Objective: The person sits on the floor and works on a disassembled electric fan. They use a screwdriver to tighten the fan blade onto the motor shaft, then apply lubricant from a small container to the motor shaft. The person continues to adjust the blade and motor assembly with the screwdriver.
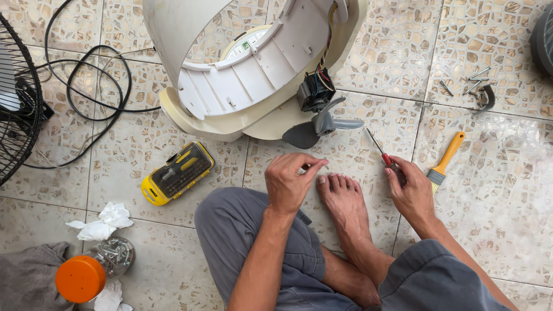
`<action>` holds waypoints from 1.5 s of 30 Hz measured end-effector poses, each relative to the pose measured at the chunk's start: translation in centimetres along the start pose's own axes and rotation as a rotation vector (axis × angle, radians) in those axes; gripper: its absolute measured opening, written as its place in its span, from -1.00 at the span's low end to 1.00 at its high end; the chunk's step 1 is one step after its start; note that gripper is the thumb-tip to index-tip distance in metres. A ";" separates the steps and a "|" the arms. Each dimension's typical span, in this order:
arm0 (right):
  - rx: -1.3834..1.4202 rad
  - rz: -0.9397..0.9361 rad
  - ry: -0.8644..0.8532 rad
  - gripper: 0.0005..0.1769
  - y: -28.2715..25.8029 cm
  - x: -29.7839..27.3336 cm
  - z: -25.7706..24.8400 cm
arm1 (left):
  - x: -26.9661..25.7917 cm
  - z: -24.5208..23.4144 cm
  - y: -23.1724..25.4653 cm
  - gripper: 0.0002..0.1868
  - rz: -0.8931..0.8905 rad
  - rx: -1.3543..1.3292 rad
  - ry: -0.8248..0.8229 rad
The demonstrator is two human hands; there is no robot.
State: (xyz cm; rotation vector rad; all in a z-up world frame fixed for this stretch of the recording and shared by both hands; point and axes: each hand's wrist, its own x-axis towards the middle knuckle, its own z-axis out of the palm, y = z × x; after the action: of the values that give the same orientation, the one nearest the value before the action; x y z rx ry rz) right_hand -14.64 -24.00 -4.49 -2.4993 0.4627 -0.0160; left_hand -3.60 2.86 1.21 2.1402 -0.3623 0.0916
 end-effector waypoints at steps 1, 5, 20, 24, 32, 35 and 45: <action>-0.032 -0.017 0.025 -0.62 0.2 0.1 -0.1 | -0.1 0.6 -0.1 -0.80 0.015 -0.028 -0.037; -0.141 0.085 -0.003 -0.60 0.6 0.3 -0.3 | -0.6 3.6 -0.3 -0.83 0.085 -0.083 -0.232; -0.177 0.071 0.028 -0.56 0.5 0.1 0.2 | 0.0 7.7 0.2 -0.50 -0.165 0.266 -0.762; -0.177 0.010 0.104 -0.57 0.4 -0.1 0.6 | -0.2 7.4 0.4 -0.59 0.111 -0.057 -0.287; -0.175 0.022 0.128 -0.58 0.7 -0.1 0.8 | -0.6 6.3 0.6 -0.52 -0.314 0.242 -0.642; -0.177 0.063 0.098 -0.53 -0.4 0.1 0.1 | -1.1 6.0 0.5 -0.69 0.103 -0.005 -0.235; 0.151 -0.706 0.053 -0.50 -8.9 -2.1 -0.3 | -3.5 7.9 1.2 -0.09 -0.739 -0.922 -0.481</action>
State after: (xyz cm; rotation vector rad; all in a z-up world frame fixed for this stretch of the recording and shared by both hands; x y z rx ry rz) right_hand -13.75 -16.66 0.91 -2.3872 -0.4021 -0.3768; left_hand -7.90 -3.46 -2.99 1.2319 0.1350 -0.8591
